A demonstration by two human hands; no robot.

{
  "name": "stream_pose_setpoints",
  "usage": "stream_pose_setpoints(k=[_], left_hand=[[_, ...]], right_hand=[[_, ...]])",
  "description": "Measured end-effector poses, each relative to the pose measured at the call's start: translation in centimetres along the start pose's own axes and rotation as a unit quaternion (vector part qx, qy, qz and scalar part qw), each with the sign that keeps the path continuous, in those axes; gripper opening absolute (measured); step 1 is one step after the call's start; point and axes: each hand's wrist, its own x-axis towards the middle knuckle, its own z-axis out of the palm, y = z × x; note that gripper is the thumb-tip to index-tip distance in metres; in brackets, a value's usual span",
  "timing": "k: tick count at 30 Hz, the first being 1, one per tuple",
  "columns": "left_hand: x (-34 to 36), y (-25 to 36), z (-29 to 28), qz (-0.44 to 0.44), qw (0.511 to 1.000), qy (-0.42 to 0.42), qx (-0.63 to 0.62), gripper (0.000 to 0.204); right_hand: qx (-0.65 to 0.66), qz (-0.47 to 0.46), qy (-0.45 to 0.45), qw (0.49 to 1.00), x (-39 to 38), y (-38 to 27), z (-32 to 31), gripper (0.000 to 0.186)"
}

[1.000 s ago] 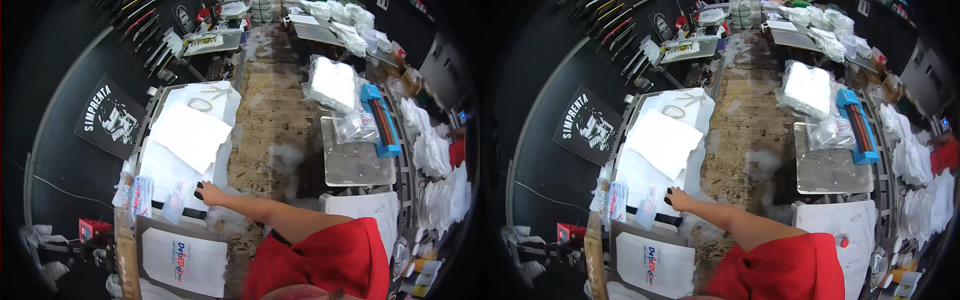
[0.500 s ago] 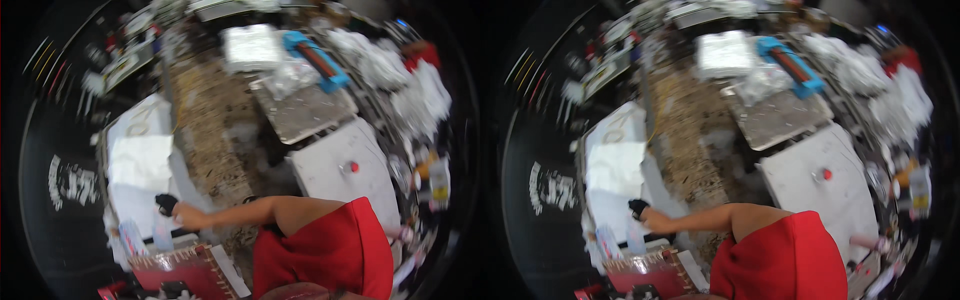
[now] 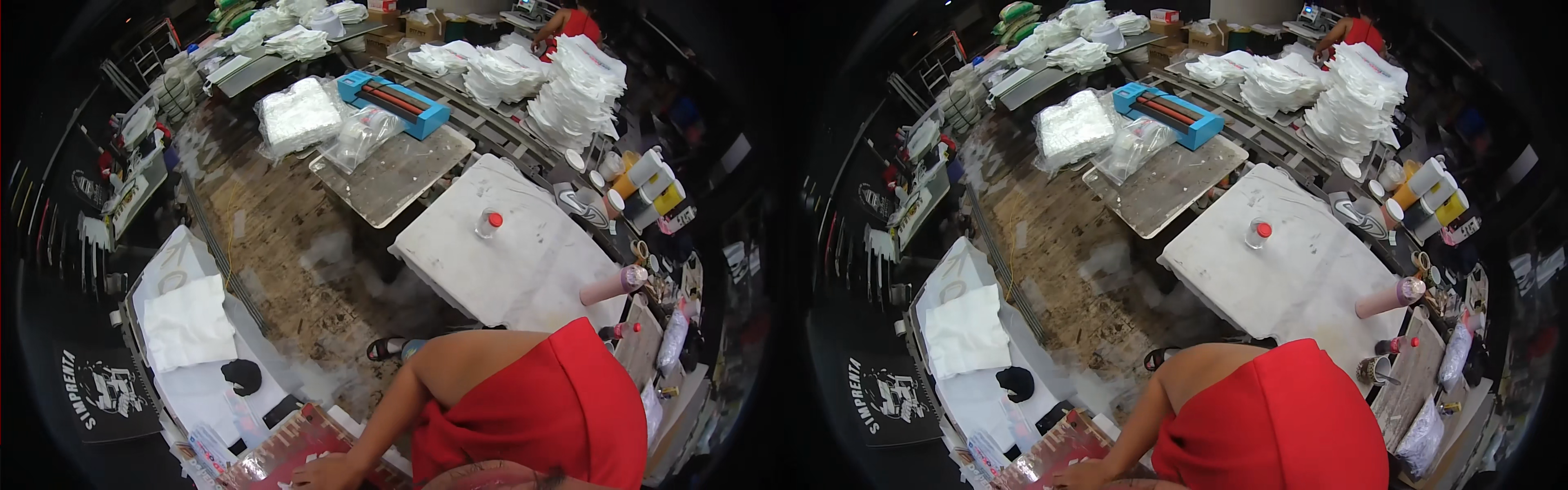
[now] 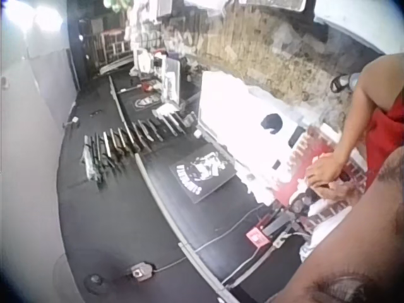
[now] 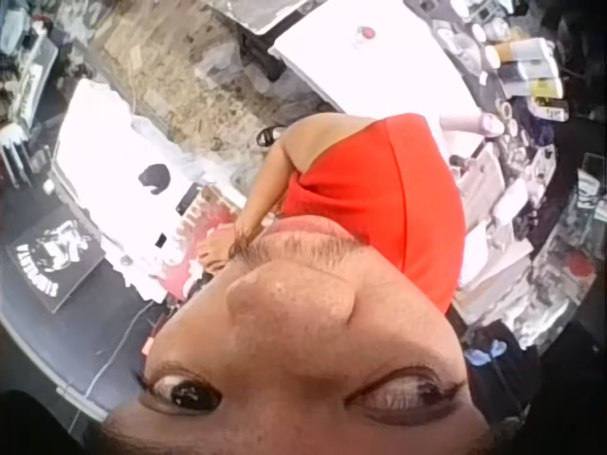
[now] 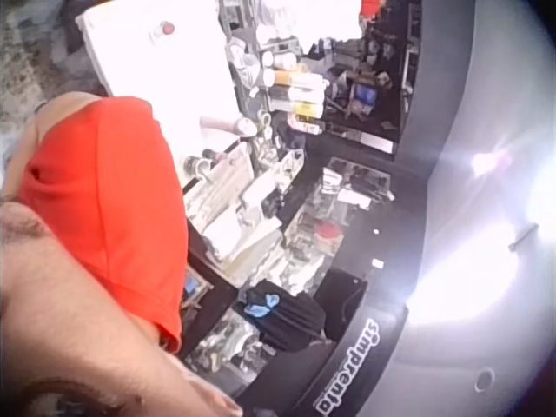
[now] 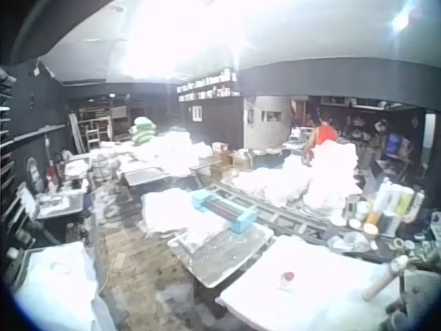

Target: The person prepares and applies silk screen prints to multiple white fabric bags by aligning each bag on a board, applying ink using a screen and squeegee, and then stacking the completed bags.

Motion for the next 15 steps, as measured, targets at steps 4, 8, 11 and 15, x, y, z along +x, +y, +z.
stream_pose_setpoints(k=[4,8,11,15], left_hand=[[-2.0,-0.9,0.1,-0.024,1.0,-0.009,-0.015,0.068],[-4.7,0.7,1.2,-0.041,0.999,-0.011,-0.018,0.07],[-8.1,1.6,3.3,-0.051,0.999,-0.006,-0.007,0.072],[-15.7,-3.3,5.9,-0.044,0.995,-0.079,0.044,0.065]], right_hand=[[-0.011,-0.124,0.021,0.992,-1.2,0.3,-2.2,0.033],[0.016,-0.153,0.04,0.987,-1.8,2.7,-1.2,0.045],[-0.031,-0.218,0.126,0.967,-0.8,6.2,0.7,0.042],[0.089,-0.2,0.019,0.976,-1.0,5.5,0.9,0.039]])
